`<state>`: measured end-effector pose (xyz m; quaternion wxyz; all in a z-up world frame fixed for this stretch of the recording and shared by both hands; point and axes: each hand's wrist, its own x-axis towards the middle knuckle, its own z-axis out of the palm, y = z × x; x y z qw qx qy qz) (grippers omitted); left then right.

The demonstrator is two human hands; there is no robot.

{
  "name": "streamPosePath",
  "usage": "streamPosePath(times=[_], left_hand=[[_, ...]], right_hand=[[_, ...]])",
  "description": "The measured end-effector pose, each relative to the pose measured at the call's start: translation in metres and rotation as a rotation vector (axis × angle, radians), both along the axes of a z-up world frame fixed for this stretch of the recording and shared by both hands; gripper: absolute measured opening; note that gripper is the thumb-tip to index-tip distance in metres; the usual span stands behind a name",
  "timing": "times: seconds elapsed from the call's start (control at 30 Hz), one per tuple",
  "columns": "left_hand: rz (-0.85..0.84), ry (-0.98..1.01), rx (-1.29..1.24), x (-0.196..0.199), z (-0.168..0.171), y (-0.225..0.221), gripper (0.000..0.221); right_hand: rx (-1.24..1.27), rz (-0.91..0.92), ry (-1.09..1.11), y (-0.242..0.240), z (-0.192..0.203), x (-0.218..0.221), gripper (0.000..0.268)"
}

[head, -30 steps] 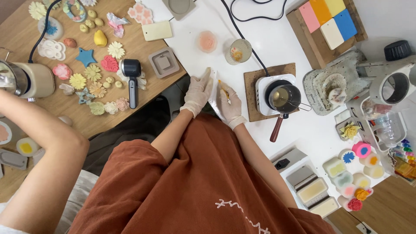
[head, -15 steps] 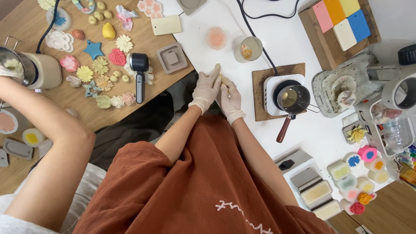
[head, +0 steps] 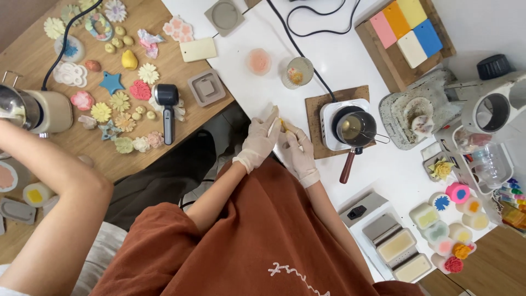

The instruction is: Detallando una vela en forma de rosa con una herramienta tipo lápiz para refinar su textura.

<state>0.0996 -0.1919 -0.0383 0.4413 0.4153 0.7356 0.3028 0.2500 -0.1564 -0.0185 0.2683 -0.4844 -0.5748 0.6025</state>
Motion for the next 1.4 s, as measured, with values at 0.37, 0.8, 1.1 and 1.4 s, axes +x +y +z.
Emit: streamPosePath(times=[0.37,0.8,1.1,1.4], left_hand=[[0.339,-0.996,0.11,-0.008,0.0,0.122,0.092],[0.335,-0.938,0.049,-0.01,-0.056,0.135,0.099],[0.626,-0.329,0.054,-0.027,0.034,0.086,0.058],[0.391,0.073,0.021,-0.073,-0.005,0.111,0.105]], right_hand=[[0.553,-0.079,-0.301,0.066,0.061,-0.011,0.031],[0.883,0.274,-0.829,0.085,0.057,-0.015,0.026],[1.067,0.413,-1.033,0.082,0.067,-0.004,0.032],[0.84,0.388,-1.05,0.056,0.119,0.005,0.025]])
